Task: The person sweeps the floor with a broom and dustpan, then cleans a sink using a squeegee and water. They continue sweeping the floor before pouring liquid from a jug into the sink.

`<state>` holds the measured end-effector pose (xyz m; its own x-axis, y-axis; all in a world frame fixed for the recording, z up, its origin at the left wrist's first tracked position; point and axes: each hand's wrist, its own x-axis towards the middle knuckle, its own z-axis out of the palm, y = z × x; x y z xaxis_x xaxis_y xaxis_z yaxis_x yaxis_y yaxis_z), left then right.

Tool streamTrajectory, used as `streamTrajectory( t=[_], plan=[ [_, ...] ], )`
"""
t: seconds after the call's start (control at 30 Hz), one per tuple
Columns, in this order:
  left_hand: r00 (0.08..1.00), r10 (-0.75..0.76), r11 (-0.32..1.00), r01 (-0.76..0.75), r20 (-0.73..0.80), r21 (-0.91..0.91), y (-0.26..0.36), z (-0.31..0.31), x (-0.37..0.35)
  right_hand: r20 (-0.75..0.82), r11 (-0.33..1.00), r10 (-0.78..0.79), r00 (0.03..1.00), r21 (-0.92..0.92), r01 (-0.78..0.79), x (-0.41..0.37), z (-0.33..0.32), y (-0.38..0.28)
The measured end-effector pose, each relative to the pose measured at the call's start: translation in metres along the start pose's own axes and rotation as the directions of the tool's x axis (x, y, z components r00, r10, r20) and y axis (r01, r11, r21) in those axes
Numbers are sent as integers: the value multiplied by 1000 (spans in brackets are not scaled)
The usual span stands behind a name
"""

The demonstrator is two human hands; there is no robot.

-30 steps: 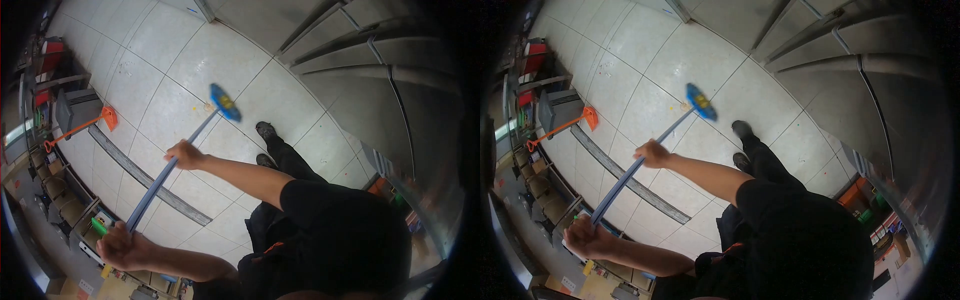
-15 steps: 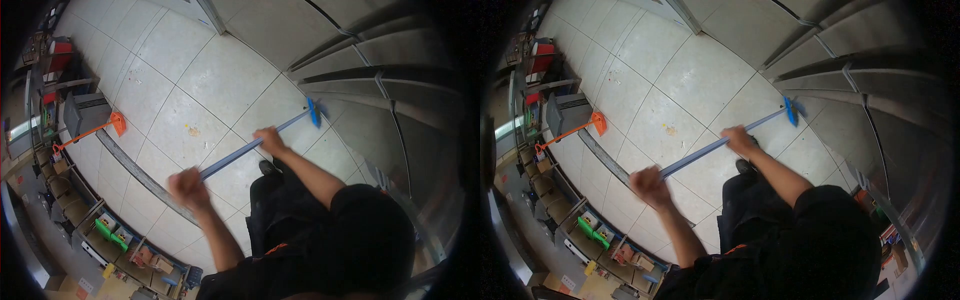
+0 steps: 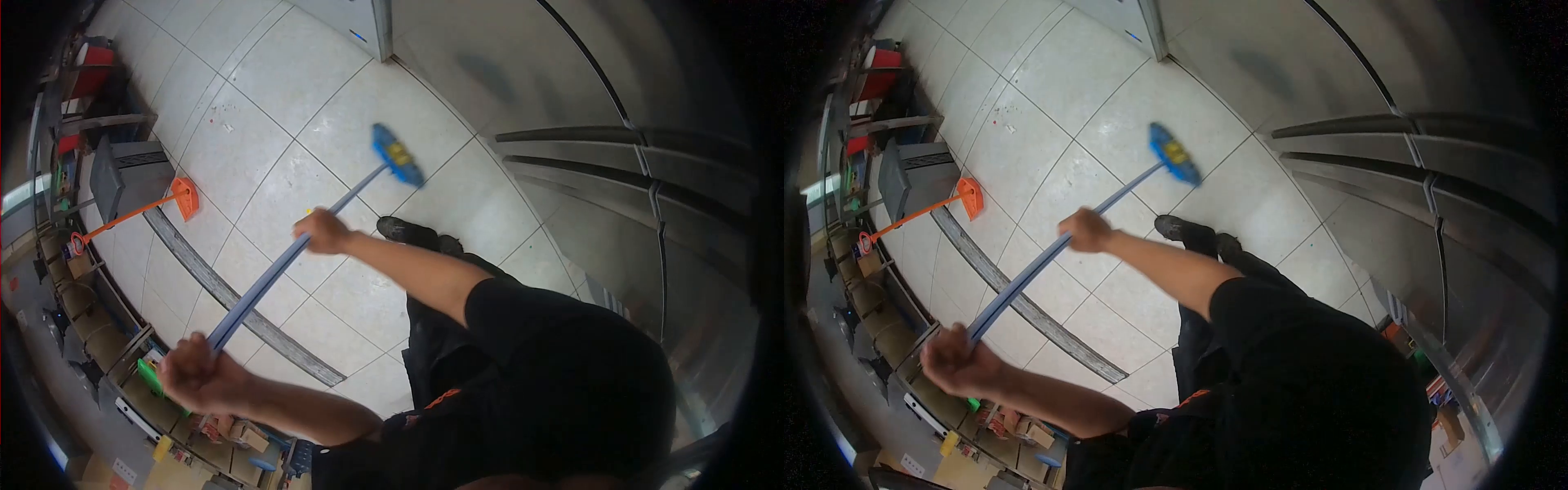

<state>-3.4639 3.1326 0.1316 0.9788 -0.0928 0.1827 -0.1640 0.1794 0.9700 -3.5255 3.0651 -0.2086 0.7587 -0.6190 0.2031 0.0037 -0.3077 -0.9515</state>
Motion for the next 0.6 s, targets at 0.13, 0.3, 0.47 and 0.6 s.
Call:
streamTrajectory(
  t=[0.13,0.3,0.47,0.6],
  plan=[
    [988,151,985,-152,9,86,54,-18,61,204,976,-93,974,210,49,61,66,-72],
    [962,154,962,-94,223,-258,129,-60,114,377,993,-37,926,114,-6,81,34,-156],
    [874,-245,945,312,420,-97,-66,-67,111,220,965,208,953,-208,-162,46,-67,-17],
    [822,-456,847,518,341,-119,-132,37,24,231,888,262,937,-437,-141,37,-132,84]
  ],
)
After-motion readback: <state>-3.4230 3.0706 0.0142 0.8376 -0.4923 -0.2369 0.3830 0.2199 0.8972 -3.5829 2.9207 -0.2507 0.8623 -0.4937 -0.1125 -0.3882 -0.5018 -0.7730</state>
